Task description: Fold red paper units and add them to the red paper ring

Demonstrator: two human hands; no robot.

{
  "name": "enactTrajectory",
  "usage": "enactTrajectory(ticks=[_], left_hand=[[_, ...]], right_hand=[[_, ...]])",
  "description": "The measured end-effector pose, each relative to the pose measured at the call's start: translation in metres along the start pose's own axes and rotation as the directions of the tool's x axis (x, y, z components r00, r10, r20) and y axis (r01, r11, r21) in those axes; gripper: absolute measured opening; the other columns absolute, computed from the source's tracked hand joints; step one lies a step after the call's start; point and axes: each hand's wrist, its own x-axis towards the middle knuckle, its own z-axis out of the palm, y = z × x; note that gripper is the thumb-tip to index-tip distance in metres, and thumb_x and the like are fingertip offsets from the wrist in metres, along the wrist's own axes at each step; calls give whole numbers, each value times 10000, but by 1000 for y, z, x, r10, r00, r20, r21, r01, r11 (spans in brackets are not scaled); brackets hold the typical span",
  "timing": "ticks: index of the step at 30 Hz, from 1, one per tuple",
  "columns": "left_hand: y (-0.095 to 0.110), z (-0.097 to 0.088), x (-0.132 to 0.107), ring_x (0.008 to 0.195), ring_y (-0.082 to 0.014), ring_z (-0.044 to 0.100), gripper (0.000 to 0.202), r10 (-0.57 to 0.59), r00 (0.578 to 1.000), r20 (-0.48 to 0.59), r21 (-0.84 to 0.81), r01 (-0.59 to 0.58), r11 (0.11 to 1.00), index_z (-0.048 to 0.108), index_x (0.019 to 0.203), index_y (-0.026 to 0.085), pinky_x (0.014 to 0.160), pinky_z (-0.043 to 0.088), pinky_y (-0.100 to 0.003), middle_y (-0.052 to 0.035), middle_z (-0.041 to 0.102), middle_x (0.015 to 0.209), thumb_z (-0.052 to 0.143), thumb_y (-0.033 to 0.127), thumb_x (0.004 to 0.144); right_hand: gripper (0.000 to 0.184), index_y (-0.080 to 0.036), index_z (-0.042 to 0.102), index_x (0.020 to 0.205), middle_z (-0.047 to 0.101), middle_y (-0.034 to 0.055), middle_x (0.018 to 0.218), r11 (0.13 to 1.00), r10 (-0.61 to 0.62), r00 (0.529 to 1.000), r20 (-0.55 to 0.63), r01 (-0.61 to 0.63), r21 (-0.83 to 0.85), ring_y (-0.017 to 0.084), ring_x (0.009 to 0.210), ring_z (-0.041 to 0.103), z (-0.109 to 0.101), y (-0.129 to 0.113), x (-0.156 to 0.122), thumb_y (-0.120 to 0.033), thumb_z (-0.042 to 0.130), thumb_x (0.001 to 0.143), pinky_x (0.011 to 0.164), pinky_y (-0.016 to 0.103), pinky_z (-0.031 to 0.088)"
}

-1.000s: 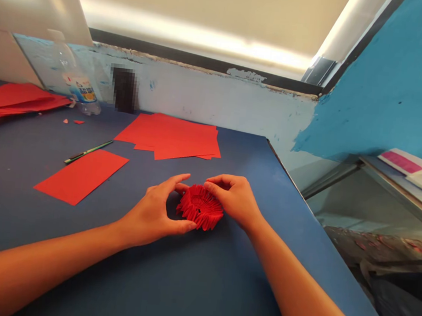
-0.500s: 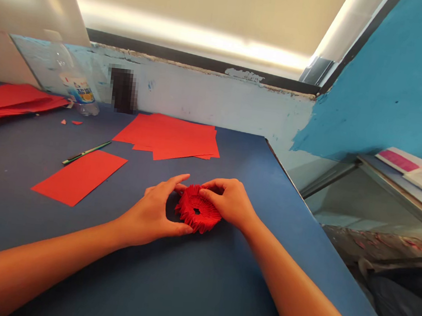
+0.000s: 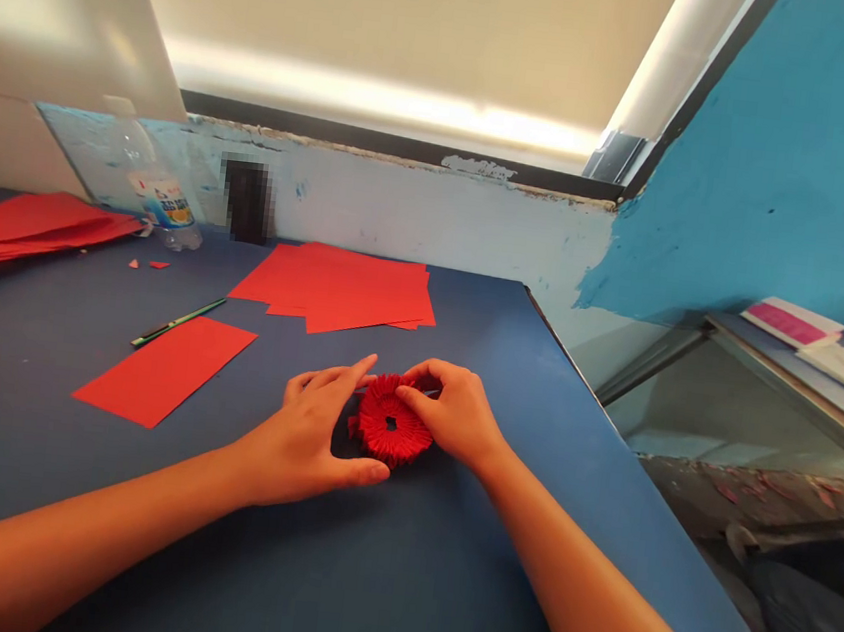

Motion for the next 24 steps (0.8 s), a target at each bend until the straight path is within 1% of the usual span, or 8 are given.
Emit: enactTrajectory(ticks=[4,7,9,11,13,17,21,24], left_hand=[[-1,1,2,1323,-358,290,967,33,996,-83,-19,-35,999,240,1453,241,1068,113,-561,-133,427,1412,665,609,666],[1,1,5,1287,-343,364,884,-96,979,-178,-259,47,965,303,1419,241,1035,279,-513,-136,416,1417,691,546,686],[3,2,7,1210,-313,470,847,-203,965,-164,-508,93,856,303,1409,230,972,395,-459,-149,410,1416,708,478,707],[5,3,9,1126,-282,549,855,-284,955,-83,-728,136,672,269,1413,222,908,465,-419,-161,441,1389,727,408,716],[8,3,11,1084,-265,579,819,-325,946,-10,-847,165,506,292,1397,212,885,485,-398,-156,514,1321,735,354,723],[16,0,11,1022,-242,594,513,-242,970,34,-913,129,388,530,1217,171,874,477,-357,-121,630,1138,715,273,751],[23,-2,8,977,-206,586,371,-183,976,115,-975,147,169,567,1161,181,826,470,-316,-97,626,1098,642,253,805],[25,-1,5,938,-196,581,331,-205,966,159,-977,184,111,578,1138,180,791,466,-305,-95,626,1071,609,265,819]], right_hand=[[115,-176,661,832,692,29,814,984,13,999,-35,-7,176,182,728,653,3,1,1,-278,671,780,663,278,525],[158,-169,654,871,690,42,846,958,18,991,-132,21,287,187,764,652,7,0,0,-292,685,777,701,288,533],[183,-168,656,898,690,45,856,948,24,983,-181,35,317,189,785,653,11,0,0,-289,701,767,715,287,534],[187,-168,663,898,694,45,847,945,32,977,-212,40,324,189,778,658,15,-2,-2,-286,712,762,705,281,536],[167,-170,668,878,699,44,831,939,39,971,-236,45,340,188,760,664,19,-6,-5,-291,709,771,682,272,540],[158,-175,672,873,707,45,835,907,50,954,-296,81,414,188,757,674,24,-23,-12,-305,703,789,673,267,553],[164,-181,679,920,711,50,878,899,28,950,-311,112,424,198,795,677,26,-35,-18,-311,672,821,722,293,559],[147,-183,693,903,710,52,887,938,-8,947,-320,117,325,199,792,673,26,-36,-18,-305,657,830,717,294,553]])
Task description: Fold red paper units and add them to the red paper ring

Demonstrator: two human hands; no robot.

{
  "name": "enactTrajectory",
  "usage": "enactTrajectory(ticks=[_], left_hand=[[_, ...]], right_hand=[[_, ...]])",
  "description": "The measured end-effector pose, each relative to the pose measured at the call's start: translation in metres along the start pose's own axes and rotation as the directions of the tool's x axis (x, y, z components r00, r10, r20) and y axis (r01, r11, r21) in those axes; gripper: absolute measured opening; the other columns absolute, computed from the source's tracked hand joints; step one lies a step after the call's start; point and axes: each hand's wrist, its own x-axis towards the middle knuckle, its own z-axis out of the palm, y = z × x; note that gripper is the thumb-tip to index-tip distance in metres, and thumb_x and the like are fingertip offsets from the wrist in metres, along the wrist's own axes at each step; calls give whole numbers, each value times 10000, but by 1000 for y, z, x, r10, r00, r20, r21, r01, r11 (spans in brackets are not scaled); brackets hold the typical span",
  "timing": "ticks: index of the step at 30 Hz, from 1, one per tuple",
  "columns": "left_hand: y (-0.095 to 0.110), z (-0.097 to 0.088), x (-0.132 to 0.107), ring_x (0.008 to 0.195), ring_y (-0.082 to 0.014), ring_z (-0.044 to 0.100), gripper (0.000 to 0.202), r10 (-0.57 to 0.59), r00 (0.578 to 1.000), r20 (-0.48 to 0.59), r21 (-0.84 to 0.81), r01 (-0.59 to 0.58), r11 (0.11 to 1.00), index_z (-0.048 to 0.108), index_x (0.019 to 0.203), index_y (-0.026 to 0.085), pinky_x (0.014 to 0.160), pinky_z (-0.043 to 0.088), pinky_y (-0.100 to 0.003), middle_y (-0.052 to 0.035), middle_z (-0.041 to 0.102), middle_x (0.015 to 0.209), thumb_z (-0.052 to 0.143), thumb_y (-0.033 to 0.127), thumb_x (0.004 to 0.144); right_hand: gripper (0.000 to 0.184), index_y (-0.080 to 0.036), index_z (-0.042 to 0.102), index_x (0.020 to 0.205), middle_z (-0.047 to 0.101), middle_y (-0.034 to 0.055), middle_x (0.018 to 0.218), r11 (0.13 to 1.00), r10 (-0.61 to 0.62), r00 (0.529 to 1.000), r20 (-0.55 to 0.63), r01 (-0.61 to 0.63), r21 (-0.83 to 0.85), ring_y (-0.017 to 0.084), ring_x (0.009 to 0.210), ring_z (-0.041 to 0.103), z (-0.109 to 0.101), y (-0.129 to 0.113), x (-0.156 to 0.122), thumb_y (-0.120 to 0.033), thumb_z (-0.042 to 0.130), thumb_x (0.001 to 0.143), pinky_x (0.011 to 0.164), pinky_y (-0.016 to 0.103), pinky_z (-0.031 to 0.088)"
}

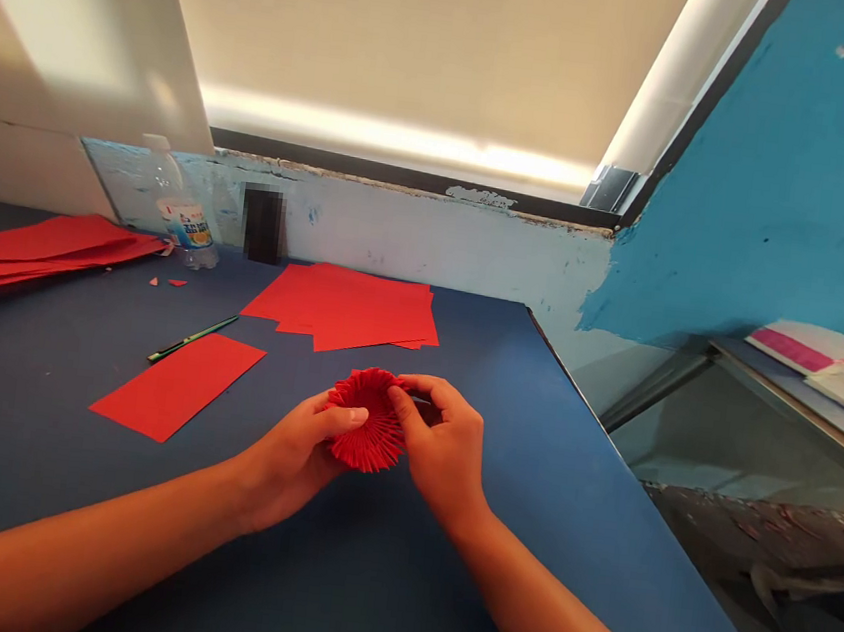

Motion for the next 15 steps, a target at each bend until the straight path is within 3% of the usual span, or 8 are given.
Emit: enactTrajectory(ticks=[4,11,15], left_hand=[[-2,-1,-1,927,-203,576,332,-11,999,-30,7,11,1000,589,1129,186,783,464,-315,-91,627,1061,604,252,803],[-3,-5,0,936,-196,572,375,20,1000,-13,70,-19,997,586,1141,182,796,449,-305,-79,622,1058,593,151,767],[-1,-7,0,916,-197,576,363,5,1000,2,103,-5,995,587,1140,184,774,450,-300,-79,627,1041,607,179,778]], right_hand=[[152,-187,705,911,714,57,899,998,9,1000,19,-8,-64,215,815,674,-1,4,1,-305,652,830,745,319,550],[199,-190,706,946,718,62,924,997,72,993,97,-73,10,235,842,680,-4,12,1,-345,647,835,747,334,565],[206,-194,695,954,715,64,936,997,70,992,103,-69,-16,233,838,674,-5,15,1,-361,638,847,767,347,549]])
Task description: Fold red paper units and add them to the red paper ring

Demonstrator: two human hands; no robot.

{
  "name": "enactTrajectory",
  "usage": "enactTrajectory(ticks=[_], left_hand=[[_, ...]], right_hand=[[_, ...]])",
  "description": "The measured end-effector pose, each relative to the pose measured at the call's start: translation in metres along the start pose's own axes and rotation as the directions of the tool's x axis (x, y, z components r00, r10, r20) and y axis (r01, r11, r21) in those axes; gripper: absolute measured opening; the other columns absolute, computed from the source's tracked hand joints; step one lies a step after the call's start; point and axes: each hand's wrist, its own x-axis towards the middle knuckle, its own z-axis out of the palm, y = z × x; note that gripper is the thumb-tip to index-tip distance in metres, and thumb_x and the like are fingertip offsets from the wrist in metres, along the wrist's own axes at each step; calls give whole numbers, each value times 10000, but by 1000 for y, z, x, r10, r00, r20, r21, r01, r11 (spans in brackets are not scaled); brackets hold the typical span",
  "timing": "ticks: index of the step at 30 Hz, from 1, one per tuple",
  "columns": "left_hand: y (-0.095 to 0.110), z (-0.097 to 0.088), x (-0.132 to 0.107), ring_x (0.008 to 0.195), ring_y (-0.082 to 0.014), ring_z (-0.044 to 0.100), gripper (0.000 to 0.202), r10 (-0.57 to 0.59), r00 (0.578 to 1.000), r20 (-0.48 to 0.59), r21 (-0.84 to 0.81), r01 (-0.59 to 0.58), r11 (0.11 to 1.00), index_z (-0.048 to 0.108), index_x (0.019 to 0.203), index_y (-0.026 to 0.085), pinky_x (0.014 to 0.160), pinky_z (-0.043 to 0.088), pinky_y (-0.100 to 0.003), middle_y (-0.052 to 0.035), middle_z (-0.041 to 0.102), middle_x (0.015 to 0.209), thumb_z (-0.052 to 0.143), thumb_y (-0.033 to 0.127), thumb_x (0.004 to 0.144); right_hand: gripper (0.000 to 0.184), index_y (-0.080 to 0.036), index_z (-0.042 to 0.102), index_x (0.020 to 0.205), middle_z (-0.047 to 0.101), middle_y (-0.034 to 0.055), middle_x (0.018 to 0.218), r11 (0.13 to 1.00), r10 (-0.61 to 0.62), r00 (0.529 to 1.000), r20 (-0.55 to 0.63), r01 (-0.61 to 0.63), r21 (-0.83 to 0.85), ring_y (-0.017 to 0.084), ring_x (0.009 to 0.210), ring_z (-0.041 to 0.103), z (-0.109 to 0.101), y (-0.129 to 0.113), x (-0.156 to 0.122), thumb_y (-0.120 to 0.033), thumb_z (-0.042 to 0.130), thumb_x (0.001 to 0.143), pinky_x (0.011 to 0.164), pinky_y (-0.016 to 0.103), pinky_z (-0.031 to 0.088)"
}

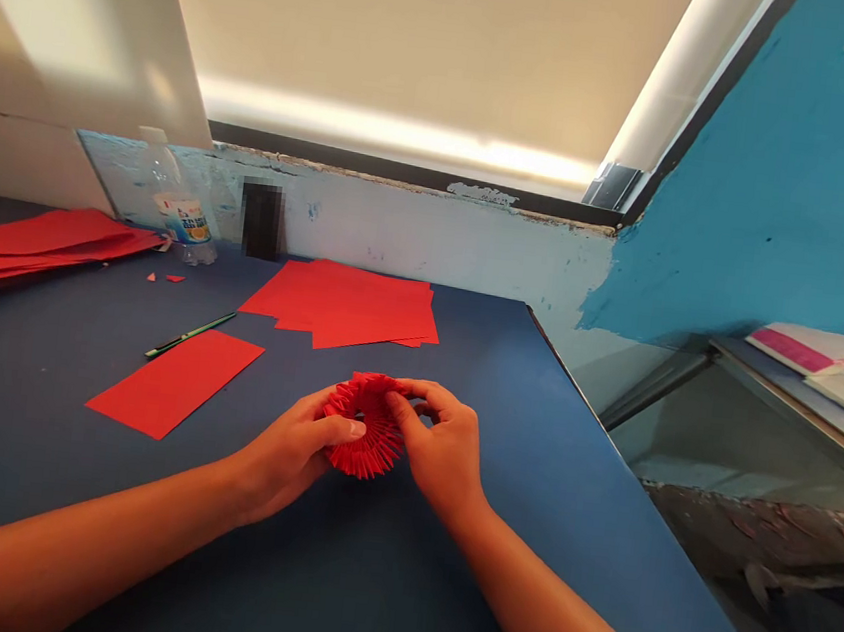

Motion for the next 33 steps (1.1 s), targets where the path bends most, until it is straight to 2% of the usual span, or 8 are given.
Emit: enactTrajectory(ticks=[6,10,12,14,21,27,31,33], left_hand=[[8,3,-1,1006,-221,565,352,-46,992,117,-139,62,988,585,1155,213,850,451,-337,-88,609,1130,597,214,804],[10,2,-2,947,-252,590,412,-202,969,143,-318,238,918,621,1077,186,830,477,-432,-113,613,1078,507,504,843],[9,0,-1,875,-250,607,451,-290,947,140,-364,322,874,631,1023,181,812,484,-479,-103,620,1009,496,565,828],[8,0,-1,860,-245,614,405,-329,936,125,-373,351,859,628,999,190,814,485,-505,-89,622,990,520,541,829],[8,-4,1,885,-263,622,325,-296,937,183,-335,343,877,619,1017,188,815,479,-565,-90,629,975,539,455,849],[2,-5,2,887,-261,629,404,-309,930,197,-359,362,861,626,1020,154,819,489,-522,-117,648,989,490,502,866],[2,-3,4,877,-231,647,340,-309,945,110,-397,327,858,642,955,138,823,498,-382,-109,669,955,548,447,848],[9,-6,7,895,-230,649,305,-253,964,79,-448,261,855,643,957,148,832,498,-374,-99,672,989,563,419,841]], right_hand=[[202,-223,666,1061,679,52,1036,981,-153,988,-18,150,-123,208,908,638,1,-8,0,-270,588,881,775,315,517],[168,-234,702,995,675,42,997,940,-266,963,32,267,-215,204,896,619,-1,-11,1,-214,615,853,749,306,508],[169,-250,712,989,670,37,996,915,-314,946,83,325,-240,208,933,606,-2,-12,1,-212,636,842,798,319,501],[163,-260,718,985,667,36,988,900,-338,934,115,356,-250,208,935,604,-2,-12,0,-221,633,851,836,334,493],[188,-277,716,1019,642,41,953,904,-340,936,86,351,-246,196,848,608,1,-15,-3,-231,626,860,778,335,509],[173,-283,727,970,659,38,950,863,-414,899,139,437,-254,213,901,588,3,-17,-4,-202,630,851,803,354,503],[172,-288,711,1009,670,41,976,837,-442,878,183,477,-267,231,928,576,1,-18,-1,-249,626,865,850,394,484],[231,-284,676,1095,646,51,1072,856,-423,880,215,466,-223,239,987,563,-5,-15,5,-315,618,873,882,399,472]])
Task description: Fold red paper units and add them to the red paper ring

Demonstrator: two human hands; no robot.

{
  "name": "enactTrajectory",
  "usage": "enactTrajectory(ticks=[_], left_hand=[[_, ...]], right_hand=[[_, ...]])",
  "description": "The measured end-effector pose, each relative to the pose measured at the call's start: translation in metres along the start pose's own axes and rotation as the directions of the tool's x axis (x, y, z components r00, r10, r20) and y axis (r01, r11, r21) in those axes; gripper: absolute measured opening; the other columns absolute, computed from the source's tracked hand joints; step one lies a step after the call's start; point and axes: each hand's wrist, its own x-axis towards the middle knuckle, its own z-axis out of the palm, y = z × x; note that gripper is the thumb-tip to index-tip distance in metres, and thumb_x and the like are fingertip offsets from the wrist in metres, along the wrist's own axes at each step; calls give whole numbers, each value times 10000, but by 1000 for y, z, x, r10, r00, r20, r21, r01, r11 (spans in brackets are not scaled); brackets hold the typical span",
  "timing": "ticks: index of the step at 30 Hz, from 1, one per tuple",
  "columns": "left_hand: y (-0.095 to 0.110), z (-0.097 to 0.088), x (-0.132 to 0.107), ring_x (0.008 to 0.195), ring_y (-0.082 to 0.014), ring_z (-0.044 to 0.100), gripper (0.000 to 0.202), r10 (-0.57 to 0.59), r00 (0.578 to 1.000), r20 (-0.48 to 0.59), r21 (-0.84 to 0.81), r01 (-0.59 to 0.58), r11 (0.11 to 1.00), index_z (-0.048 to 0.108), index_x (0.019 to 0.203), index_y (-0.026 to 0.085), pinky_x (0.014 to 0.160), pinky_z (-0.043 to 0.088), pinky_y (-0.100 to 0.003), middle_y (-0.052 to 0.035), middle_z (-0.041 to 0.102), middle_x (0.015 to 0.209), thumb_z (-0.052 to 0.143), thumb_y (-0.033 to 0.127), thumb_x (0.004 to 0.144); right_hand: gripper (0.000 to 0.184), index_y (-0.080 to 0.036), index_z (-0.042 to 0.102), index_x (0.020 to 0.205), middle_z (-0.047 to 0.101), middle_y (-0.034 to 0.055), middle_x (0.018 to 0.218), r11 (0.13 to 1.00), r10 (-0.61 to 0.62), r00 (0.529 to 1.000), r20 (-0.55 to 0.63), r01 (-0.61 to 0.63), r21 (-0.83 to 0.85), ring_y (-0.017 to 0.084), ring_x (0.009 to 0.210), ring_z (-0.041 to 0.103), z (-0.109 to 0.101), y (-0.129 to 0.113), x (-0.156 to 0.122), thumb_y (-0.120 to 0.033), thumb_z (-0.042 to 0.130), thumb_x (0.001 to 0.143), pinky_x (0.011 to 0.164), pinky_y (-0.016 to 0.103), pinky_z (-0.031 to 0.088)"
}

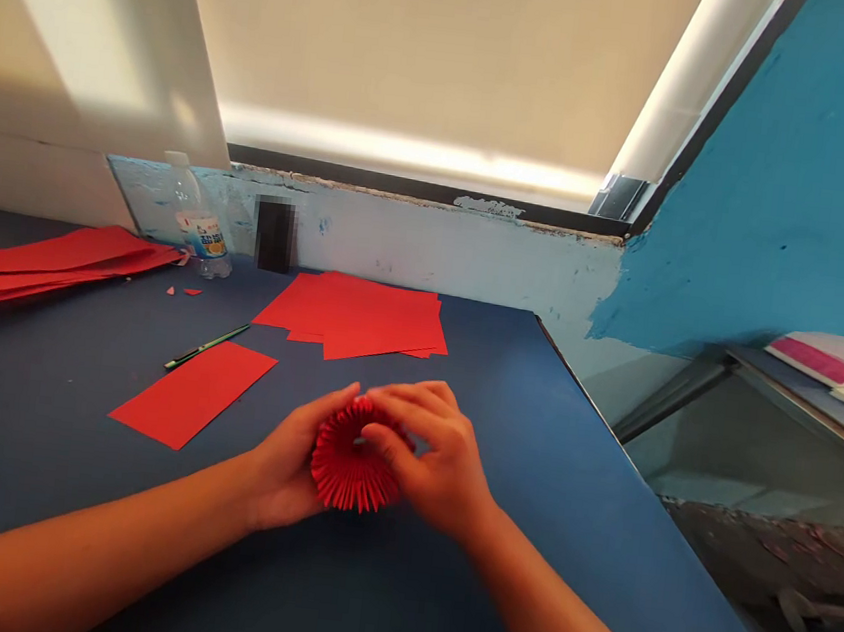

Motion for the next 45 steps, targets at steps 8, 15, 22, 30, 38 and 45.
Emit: enactTrajectory(ticks=[8,15,22,30,38,45], left_hand=[[56,-35,13,968,-267,630,294,370,928,-33,-105,-371,922,627,973,182,852,492,-490,-87,657,1064,538,425,833],[50,-51,21,1038,-320,598,376,311,950,-43,-154,-314,937,606,990,138,901,454,-555,-149,638,1072,538,467,822],[40,-38,16,1004,-318,608,315,205,979,-6,-81,-205,975,609,992,149,908,440,-583,-142,622,1089,534,414,839],[25,-30,14,944,-308,607,350,62,998,9,-23,-62,998,619,993,140,847,464,-595,-143,608,1086,503,440,854],[11,-22,10,907,-282,603,377,-16,1000,9,-37,17,999,619,1001,146,852,463,-572,-136,615,1031,500,472,855],[12,-26,12,957,-286,593,393,1,995,101,-66,5,998,608,1067,154,899,416,-609,-134,619,1035,503,474,865]], right_hand=[[544,-259,515,1308,499,102,1280,964,116,942,314,-31,-263,290,1174,450,4,28,-3,-434,666,815,984,479,378],[256,-272,631,1156,576,67,1129,974,86,852,516,37,-224,225,1040,526,-1,28,-3,-249,562,910,920,378,428],[72,-207,684,852,601,34,882,984,176,938,300,-172,-40,167,761,568,-6,47,-3,-248,625,861,700,291,458],[179,-204,536,855,620,14,746,865,335,936,108,-351,359,134,550,569,-7,33,-4,-368,533,926,520,258,460],[284,-198,653,1054,559,14,711,786,375,908,187,-418,456,126,608,508,-4,35,-9,-420,529,928,571,257,433],[222,-195,669,851,583,-18,649,628,572,817,73,-494,601,99,565,491,4,36,-7,-343,785,731,530,218,399]])
